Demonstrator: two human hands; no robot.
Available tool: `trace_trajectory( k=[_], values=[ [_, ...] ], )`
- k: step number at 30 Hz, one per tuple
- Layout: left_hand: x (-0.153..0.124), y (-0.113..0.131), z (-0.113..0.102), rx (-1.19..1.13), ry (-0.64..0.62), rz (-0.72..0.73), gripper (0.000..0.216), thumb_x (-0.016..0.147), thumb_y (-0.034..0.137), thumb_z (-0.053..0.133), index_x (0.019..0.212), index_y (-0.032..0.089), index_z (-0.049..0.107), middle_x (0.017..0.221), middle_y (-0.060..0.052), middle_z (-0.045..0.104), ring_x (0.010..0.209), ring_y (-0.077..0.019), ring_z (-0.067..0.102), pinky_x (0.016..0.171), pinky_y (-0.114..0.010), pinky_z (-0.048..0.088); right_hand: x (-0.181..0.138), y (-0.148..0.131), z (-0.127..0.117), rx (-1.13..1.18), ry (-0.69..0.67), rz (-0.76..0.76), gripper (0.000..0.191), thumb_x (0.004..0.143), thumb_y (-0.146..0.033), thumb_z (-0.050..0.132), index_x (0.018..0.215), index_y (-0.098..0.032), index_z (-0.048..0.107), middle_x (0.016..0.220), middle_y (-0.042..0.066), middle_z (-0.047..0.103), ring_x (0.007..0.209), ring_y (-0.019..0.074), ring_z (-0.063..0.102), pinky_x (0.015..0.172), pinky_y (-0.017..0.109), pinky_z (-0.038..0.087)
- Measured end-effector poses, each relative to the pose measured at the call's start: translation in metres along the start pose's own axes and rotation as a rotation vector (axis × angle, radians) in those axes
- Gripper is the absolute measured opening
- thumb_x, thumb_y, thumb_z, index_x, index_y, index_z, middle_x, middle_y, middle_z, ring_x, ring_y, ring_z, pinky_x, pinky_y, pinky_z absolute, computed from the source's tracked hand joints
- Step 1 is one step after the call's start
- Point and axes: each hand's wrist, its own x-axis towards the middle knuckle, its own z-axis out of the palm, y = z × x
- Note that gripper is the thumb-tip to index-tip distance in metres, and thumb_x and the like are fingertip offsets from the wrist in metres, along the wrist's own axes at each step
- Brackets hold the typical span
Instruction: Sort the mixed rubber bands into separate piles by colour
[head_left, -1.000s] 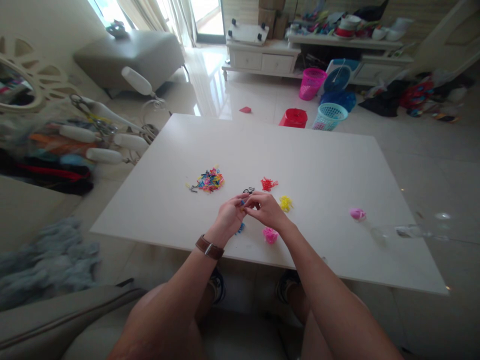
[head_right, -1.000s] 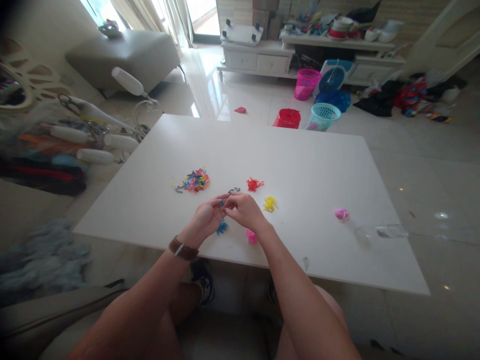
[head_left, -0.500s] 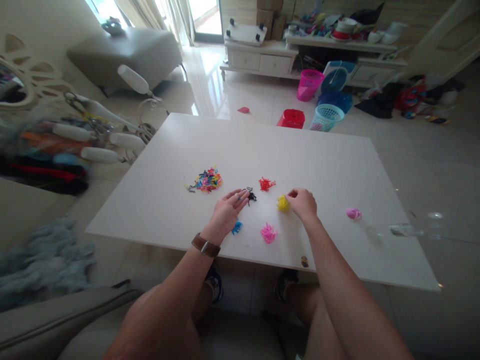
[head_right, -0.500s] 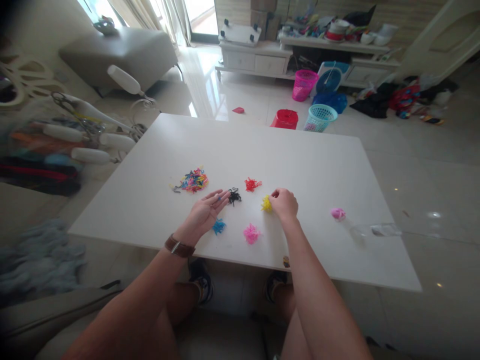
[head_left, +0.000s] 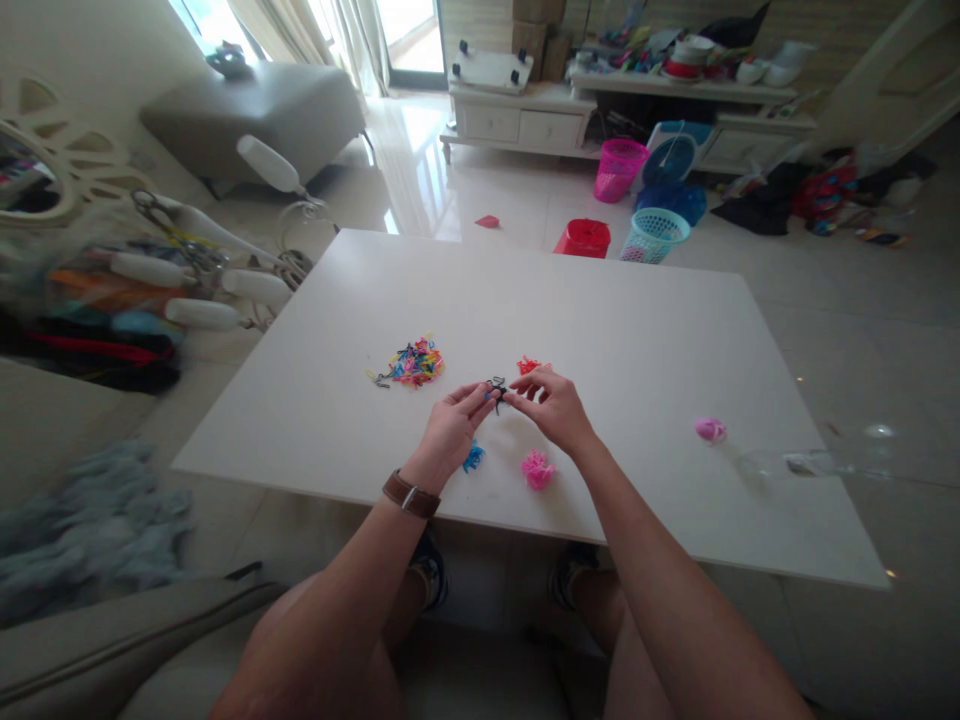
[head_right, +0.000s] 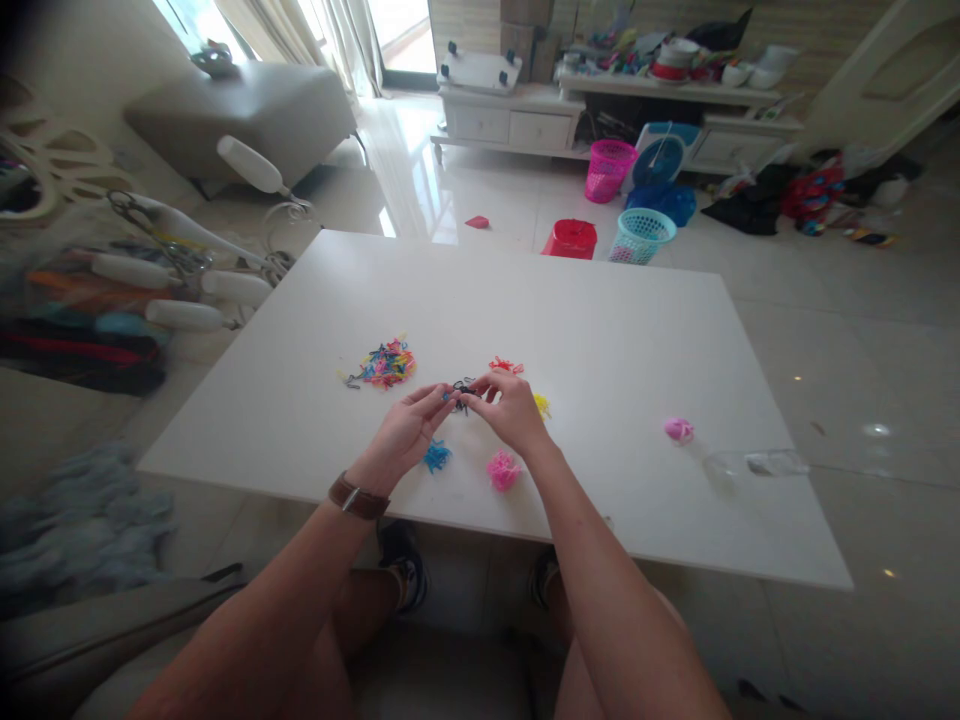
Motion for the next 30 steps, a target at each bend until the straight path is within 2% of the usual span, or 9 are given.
trace_trajectory(
  k=[3, 7, 17, 23, 30],
  values=[
    [0.001, -0.001, -0.001, 0.011, -0.017, 0.002, 0.009, 0.078, 0.012, 0.08, 0.083, 0.01, 0.073, 0.088, -0.006, 0.074, 0.081, -0.0103, 0.07, 0.089, -0.024, 0.054, 0.002, -0.005, 0.013, 0.074, -0.065, 0.034, 0.022, 0.08, -0.04, 0.077, 0.088, -0.02, 0.075, 0.082, 0.004, 0.074, 0.072, 0.016, 0.066, 0.066, 0.028, 0.051],
    [0.003, -0.001, -0.003, 0.012, -0.035, 0.013, 0.011, 0.075, 0.013, 0.082, 0.083, 0.01, 0.075, 0.087, -0.007, 0.075, 0.08, -0.0099, 0.069, 0.083, -0.021, 0.053, 0.002, -0.004, 0.021, 0.131, -0.078, 0.058, 0.015, 0.08, -0.032, 0.076, 0.089, -0.02, 0.076, 0.082, 0.004, 0.077, 0.073, 0.0164, 0.069, 0.067, 0.028, 0.053],
    [0.0, 0.002, -0.008, 0.109, -0.057, 0.112, 0.03, 0.057, 0.015, 0.091, 0.081, 0.011, 0.074, 0.079, -0.007, 0.075, 0.077, -0.0136, 0.07, 0.087, -0.03, 0.054, -0.001, -0.004, 0.027, 0.178, -0.017, 0.117, 0.016, 0.079, -0.031, 0.073, 0.086, -0.018, 0.079, 0.077, 0.005, 0.077, 0.067, 0.0175, 0.07, 0.064, 0.029, 0.053],
    [0.001, 0.003, -0.008, 0.113, -0.036, 0.118, 0.025, 0.064, 0.019, 0.089, 0.08, 0.011, 0.072, 0.079, -0.005, 0.073, 0.077, -0.0129, 0.069, 0.09, -0.031, 0.053, 0.0, -0.004, 0.029, 0.155, -0.02, 0.127, 0.017, 0.078, -0.034, 0.073, 0.08, -0.017, 0.077, 0.074, 0.005, 0.076, 0.065, 0.0168, 0.067, 0.062, 0.028, 0.052],
    [0.004, 0.0, -0.005, 0.124, -0.034, 0.086, 0.017, 0.07, 0.016, 0.085, 0.079, 0.012, 0.07, 0.08, -0.005, 0.072, 0.075, -0.0123, 0.069, 0.093, -0.033, 0.053, 0.001, -0.004, 0.025, 0.141, -0.035, 0.149, 0.014, 0.077, -0.031, 0.071, 0.078, -0.017, 0.073, 0.073, 0.004, 0.073, 0.065, 0.0159, 0.065, 0.062, 0.028, 0.051]
  ],
)
